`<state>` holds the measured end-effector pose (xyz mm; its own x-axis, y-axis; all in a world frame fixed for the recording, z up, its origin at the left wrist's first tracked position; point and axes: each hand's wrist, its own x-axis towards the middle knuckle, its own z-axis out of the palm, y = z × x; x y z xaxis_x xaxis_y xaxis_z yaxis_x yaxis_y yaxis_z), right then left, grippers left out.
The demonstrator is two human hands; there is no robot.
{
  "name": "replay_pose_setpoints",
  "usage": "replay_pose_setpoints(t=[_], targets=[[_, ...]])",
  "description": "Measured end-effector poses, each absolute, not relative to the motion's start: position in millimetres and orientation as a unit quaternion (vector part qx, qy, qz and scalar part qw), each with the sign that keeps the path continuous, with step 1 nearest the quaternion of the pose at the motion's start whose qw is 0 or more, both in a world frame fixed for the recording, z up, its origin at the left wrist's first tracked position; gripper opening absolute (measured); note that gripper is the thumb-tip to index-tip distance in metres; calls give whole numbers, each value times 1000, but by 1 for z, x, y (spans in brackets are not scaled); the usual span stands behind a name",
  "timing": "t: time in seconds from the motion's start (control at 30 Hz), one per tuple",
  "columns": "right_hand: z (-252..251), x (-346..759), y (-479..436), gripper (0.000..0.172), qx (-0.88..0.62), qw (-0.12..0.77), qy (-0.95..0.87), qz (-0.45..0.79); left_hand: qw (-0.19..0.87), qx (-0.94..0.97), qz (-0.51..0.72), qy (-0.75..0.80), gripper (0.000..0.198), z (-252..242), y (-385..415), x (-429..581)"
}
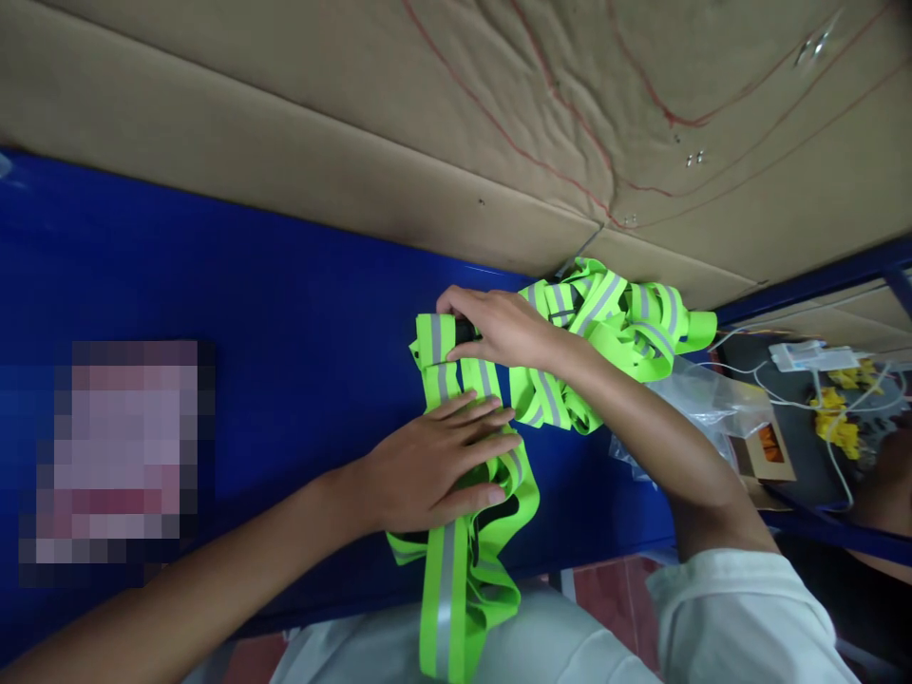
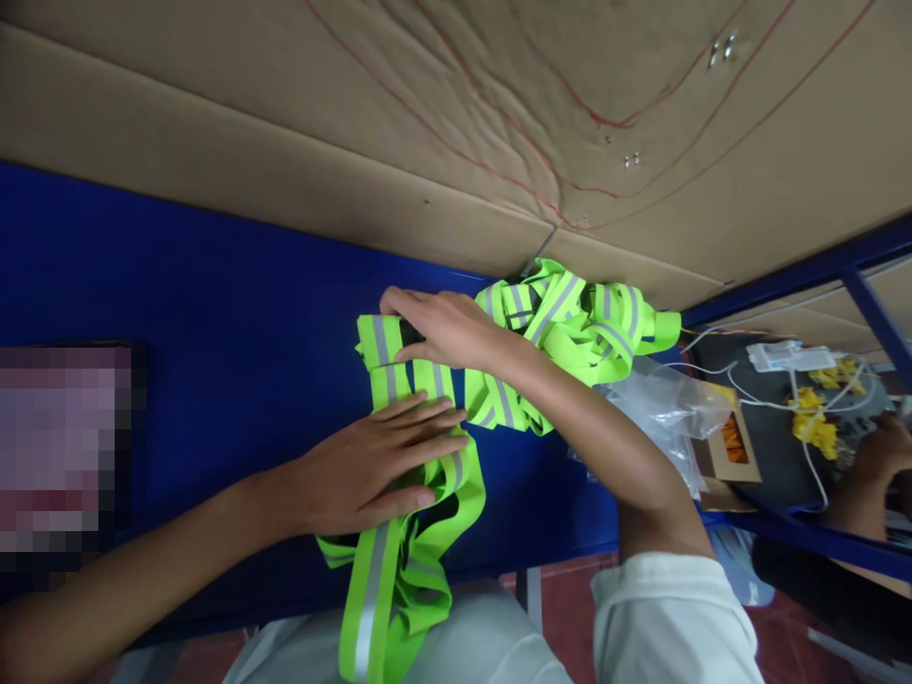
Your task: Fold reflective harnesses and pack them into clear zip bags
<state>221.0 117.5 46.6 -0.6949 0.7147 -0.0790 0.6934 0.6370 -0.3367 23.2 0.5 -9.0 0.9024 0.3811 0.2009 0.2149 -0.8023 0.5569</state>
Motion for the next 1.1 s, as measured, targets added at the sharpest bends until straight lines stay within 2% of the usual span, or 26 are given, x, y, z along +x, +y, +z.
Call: replay_pose_setpoints(t=[0.17,0.27,0.37,0.47,0.6,0.77,0.87,0.93,1.1], targets=[[34,223,137,55,-346,69,-902,249,301,927,138,174,61,0,-6,23],[26,225,146,56,-329,86,-892,298,317,915,145,205,54,5,-9,21],[23,226,147,53,-327,89,-887,315,269,910,174,263,49,3,-8,19],[22,225,146,51,-329,89,-886,313,192,912,176,317,54,-5,-9,18],[23,223,144,51,-333,90,-882,319,168,928,143,300,59,-9,-16,16],[24,222,140,51,-345,95,-878,317,239,923,141,266,56,11,-19,2],[22,222,139,52,-346,95,-879,312,335,888,144,279,48,22,-8,-7],[20,223,141,52,-346,95,-881,309,360,868,174,297,41,23,6,-8],[15,225,146,44,-336,95,-890,294,210,898,278,269,36,7,41,16]])
